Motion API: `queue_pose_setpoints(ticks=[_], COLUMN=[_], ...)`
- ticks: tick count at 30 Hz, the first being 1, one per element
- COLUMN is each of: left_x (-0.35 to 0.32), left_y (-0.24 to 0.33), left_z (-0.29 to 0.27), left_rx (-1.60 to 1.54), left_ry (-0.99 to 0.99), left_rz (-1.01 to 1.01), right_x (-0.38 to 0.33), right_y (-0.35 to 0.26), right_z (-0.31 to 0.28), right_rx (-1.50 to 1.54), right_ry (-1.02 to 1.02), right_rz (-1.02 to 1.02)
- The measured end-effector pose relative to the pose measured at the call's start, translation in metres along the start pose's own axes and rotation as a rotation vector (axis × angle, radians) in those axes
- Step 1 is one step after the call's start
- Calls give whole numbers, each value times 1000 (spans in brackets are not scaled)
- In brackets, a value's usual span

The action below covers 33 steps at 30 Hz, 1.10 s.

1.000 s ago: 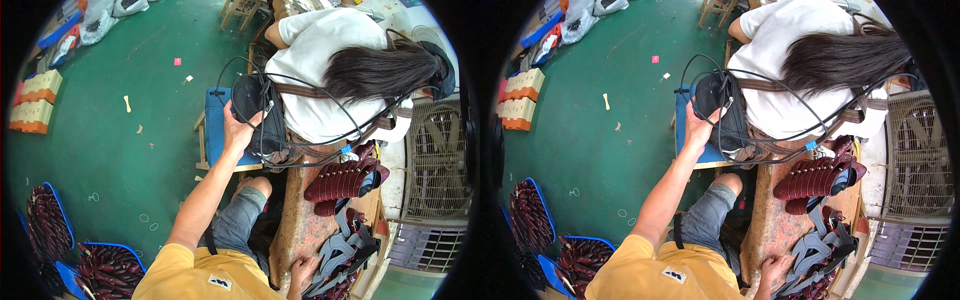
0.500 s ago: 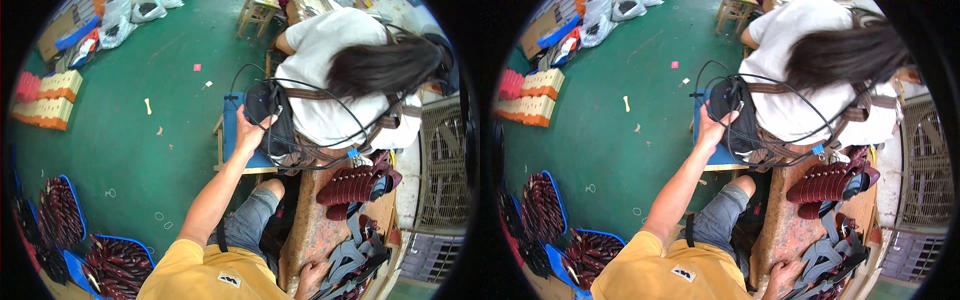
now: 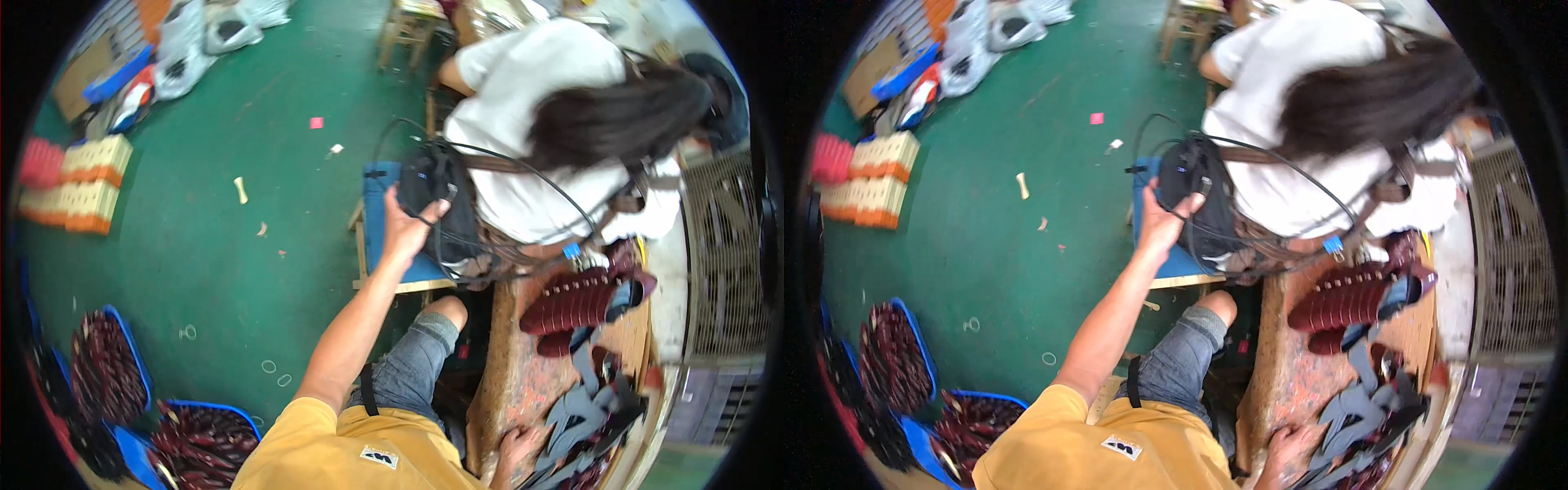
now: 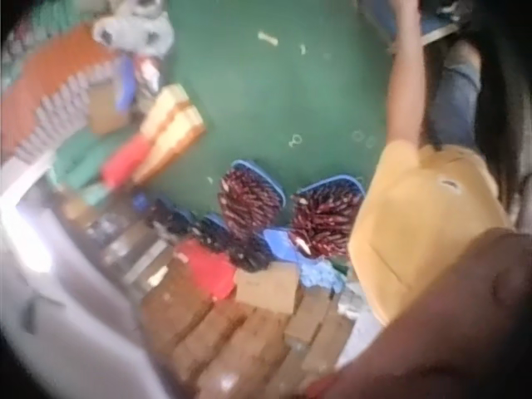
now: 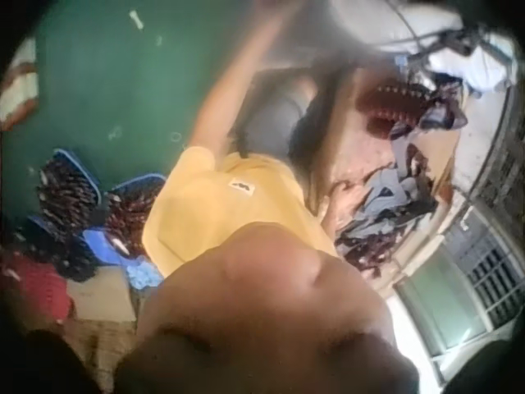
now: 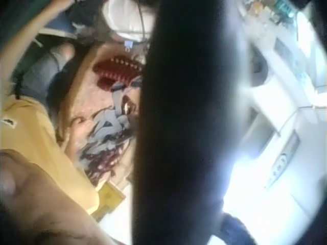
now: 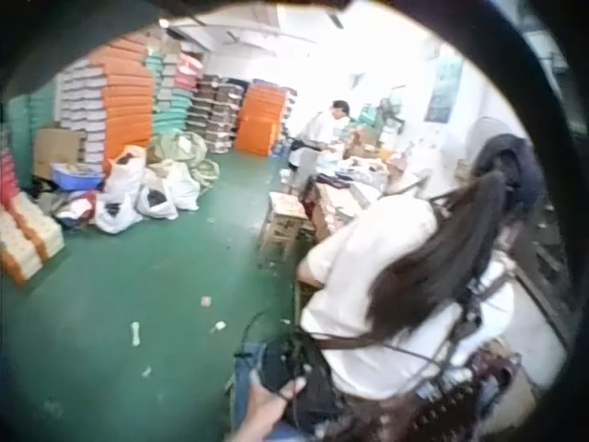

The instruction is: The person inserts black insoles into maroon high-heeled shoes on a workbench. They repeatedly pick up a shoe, place an insole inside, and set the shoe down, working through a pile of shoes and insoles.

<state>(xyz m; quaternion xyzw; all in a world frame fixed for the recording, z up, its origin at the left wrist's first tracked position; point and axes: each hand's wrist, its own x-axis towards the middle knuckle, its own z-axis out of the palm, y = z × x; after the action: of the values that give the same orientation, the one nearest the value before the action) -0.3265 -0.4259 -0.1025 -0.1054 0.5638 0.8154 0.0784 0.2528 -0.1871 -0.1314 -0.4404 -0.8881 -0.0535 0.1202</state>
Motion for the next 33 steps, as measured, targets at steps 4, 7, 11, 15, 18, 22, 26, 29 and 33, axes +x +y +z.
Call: queue_pose_setpoints(ticks=[4, 7, 11, 15, 18, 22, 26, 29, 33], left_x=[40, 40, 40, -20, -113, -213, -281, -300, -306], left_y=[-85, -100, -115, -112, -114, -133, -130, -128, -158], left_z=[-50, -68, -85, -92, -60, -12, 86, 180, 320], left_rx=[-245, -484, -278, 211, 728, 796, 840, 757, 715], left_ry=[-90, -291, -89, 134, 36, -339, -941, -1104, -1225], left_rz=[-209, -426, -399, -155, 324, 491, 585, 727, 904], right_x=[22, 32, 35, 87, 172, 287, 310, 254, 161], right_y=[22, -6, -11, -5, 28, 75, 92, 96, 125], right_z=[0, -19, -40, -44, -21, 36, 20, 0, -86], right_rx=[123, 196, 356, 375, 278, -65, -336, -221, 155], right_ry=[-131, -152, -199, 63, 142, -95, -448, 152, 255], right_rz=[67, 184, 225, 29, -39, -40, -347, -408, -353])
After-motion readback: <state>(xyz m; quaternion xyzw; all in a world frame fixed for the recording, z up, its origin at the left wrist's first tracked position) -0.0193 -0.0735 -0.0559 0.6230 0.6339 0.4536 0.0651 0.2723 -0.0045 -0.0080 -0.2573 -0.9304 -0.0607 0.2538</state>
